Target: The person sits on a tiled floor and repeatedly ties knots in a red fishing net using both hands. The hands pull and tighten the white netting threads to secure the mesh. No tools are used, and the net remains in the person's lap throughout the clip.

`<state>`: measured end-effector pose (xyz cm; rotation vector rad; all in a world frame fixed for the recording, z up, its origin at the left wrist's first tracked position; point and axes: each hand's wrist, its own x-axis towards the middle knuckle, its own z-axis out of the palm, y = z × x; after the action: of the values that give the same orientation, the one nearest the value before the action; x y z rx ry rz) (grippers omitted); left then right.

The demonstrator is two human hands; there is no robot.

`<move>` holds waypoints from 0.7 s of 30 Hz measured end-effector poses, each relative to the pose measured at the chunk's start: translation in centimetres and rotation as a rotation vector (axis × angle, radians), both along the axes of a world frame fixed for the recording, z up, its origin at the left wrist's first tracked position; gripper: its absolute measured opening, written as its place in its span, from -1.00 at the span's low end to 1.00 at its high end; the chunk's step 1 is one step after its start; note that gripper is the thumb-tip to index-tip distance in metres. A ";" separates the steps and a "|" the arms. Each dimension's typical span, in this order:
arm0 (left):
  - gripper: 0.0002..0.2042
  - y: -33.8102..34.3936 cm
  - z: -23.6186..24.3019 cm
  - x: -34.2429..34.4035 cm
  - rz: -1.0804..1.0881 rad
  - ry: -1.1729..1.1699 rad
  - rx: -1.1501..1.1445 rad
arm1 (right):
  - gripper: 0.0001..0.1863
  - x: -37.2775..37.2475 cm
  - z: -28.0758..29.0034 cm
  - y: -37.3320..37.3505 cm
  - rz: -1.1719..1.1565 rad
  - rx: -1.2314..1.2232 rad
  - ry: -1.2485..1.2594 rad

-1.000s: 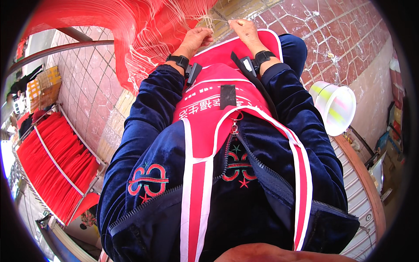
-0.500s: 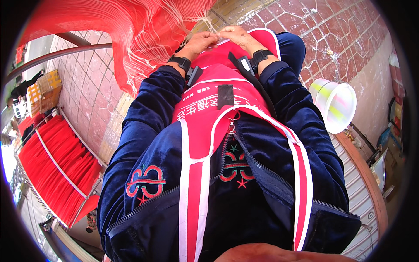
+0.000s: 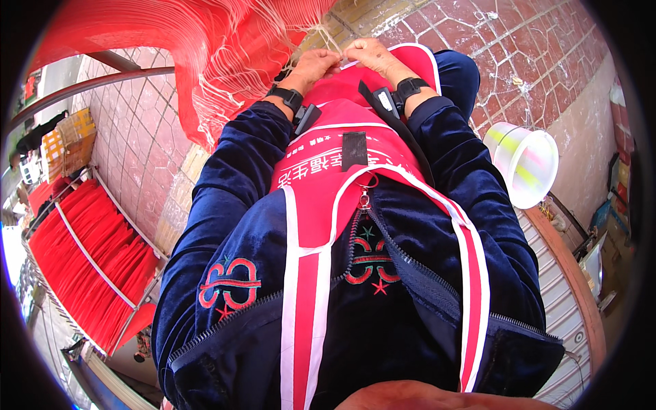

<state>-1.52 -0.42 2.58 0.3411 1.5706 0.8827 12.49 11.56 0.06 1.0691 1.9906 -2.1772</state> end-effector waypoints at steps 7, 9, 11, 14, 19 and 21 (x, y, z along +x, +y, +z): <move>-0.83 0.0 0.2 0.2 0.047 -0.053 -0.008 | -0.81 -0.1 -0.9 0.0 0.064 0.246 0.036; -0.82 0.0 0.2 0.4 0.073 -0.067 -0.013 | -0.81 -0.2 -1.2 0.1 0.073 0.288 0.055; -0.83 0.1 0.0 0.5 0.028 -0.013 -0.025 | -0.77 -0.2 -1.3 0.1 0.071 0.329 0.037; -0.83 0.1 -0.6 0.6 -0.006 0.066 -0.022 | -0.69 0.0 -1.4 0.4 0.065 0.384 -0.014; -0.80 -0.3 -1.8 -0.1 -0.157 0.349 0.000 | -0.68 0.1 -2.4 1.2 -0.021 0.491 -0.174; -0.78 -0.7 -1.9 -0.4 -0.274 0.537 -0.015 | -0.70 -0.2 -3.0 1.3 -0.149 0.427 -0.145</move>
<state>-1.91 -1.13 0.67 0.8121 1.9574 0.5892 12.33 12.85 -2.89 1.4145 2.4381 -1.7035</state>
